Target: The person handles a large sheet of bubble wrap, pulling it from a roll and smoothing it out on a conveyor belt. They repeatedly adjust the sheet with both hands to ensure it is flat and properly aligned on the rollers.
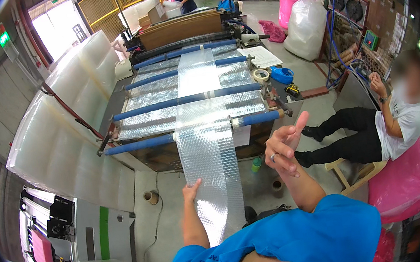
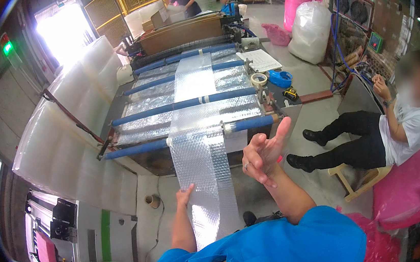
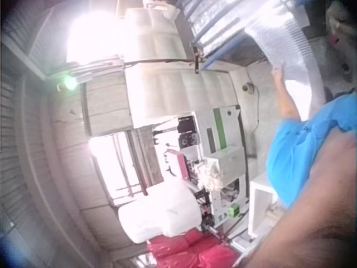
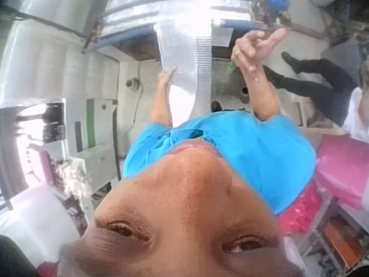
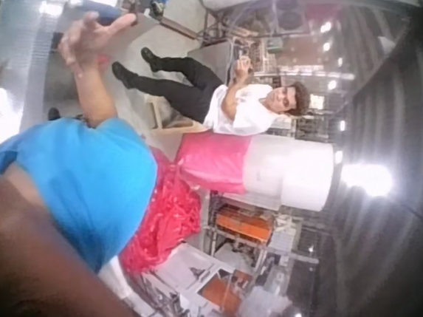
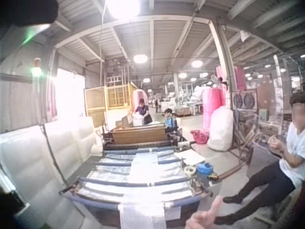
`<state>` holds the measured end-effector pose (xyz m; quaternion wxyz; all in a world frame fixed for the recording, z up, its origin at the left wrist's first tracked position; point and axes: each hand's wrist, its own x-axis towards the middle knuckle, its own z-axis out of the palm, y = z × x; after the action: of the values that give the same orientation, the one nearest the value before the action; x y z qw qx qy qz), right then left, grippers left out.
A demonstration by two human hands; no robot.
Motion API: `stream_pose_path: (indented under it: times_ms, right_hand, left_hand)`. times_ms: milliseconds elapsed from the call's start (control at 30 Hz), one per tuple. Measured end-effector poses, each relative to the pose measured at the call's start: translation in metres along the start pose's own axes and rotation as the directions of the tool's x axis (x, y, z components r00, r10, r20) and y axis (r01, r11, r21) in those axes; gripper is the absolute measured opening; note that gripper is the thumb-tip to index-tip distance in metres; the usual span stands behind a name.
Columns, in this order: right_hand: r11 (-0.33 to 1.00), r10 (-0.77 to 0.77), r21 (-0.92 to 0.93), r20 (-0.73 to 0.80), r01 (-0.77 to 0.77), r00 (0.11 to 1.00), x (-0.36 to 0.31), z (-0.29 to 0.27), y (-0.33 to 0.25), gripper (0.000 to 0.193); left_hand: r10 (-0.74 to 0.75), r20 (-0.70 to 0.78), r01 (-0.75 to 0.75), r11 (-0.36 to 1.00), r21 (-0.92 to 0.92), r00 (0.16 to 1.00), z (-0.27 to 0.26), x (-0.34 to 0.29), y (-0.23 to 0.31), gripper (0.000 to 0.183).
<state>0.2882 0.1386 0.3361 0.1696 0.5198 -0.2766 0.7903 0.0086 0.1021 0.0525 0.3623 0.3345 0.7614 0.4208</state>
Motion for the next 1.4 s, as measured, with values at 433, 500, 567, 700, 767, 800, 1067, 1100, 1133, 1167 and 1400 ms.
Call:
stream_pose_path:
  times_ms: [433,500,567,700,767,800,1067,1100,1133,1167,1400]
  right_hand:
    - [0.369,-0.92,-0.472,-0.309,-0.8,-0.242,-0.122,-0.099,0.068,0.067]
    - [0.646,-0.596,-0.244,-0.754,-0.723,-0.278,-0.256,-0.126,0.088,0.026]
    - [0.631,-0.09,0.044,-0.988,-0.774,-0.129,-0.211,-0.066,0.169,0.022]
    - [0.697,-0.109,0.146,-0.946,-0.702,-0.304,-0.232,-0.037,0.207,0.029]
    - [0.67,-0.096,0.165,-0.947,-0.724,-0.305,-0.234,-0.036,0.204,0.033]
    - [0.669,-0.08,0.184,-0.946,-0.721,-0.315,-0.234,-0.033,0.203,0.033]
    - [0.721,-0.222,0.02,-0.94,-0.693,-0.258,-0.227,-0.022,0.212,0.033]
    - [0.734,-0.26,-0.011,-0.929,-0.679,-0.265,-0.218,-0.019,0.216,0.034]
    - [0.746,-0.309,-0.047,-0.908,-0.664,-0.282,-0.212,-0.015,0.217,0.035]
    - [0.746,-0.311,-0.039,-0.903,-0.665,-0.296,-0.213,-0.015,0.217,0.035]
    - [0.638,-0.276,0.0,-0.933,-0.77,-0.229,-0.232,-0.03,0.218,0.038]
  left_hand:
    - [0.059,0.106,-0.045,0.99,-0.131,0.993,-0.051,-0.049,-0.003,0.037]
    - [0.033,0.211,0.0,0.988,-0.154,0.977,-0.044,-0.048,0.017,0.036]
    - [-0.039,0.178,0.068,0.985,-0.161,0.983,-0.064,-0.047,-0.005,0.042]
    - [-0.076,0.23,0.065,0.996,0.055,0.97,-0.067,-0.086,-0.009,0.058]
    - [-0.054,0.241,0.025,0.992,0.122,0.969,-0.071,-0.107,-0.016,0.064]
    - [-0.064,0.244,0.031,0.991,0.134,0.968,-0.073,-0.113,-0.026,0.066]
    - [0.201,-0.079,-0.205,0.978,-0.042,0.976,-0.074,-0.149,-0.058,0.047]
    - [0.156,-0.04,-0.16,0.974,-0.163,0.987,-0.079,-0.148,-0.063,0.04]
    - [0.112,-0.036,-0.116,0.977,-0.178,0.993,-0.081,-0.154,-0.057,0.039]
    - [0.071,-0.023,-0.074,0.979,-0.191,0.997,-0.082,-0.16,-0.05,0.039]
    - [0.074,-0.006,-0.074,0.996,0.045,0.997,-0.077,-0.13,-0.086,0.059]
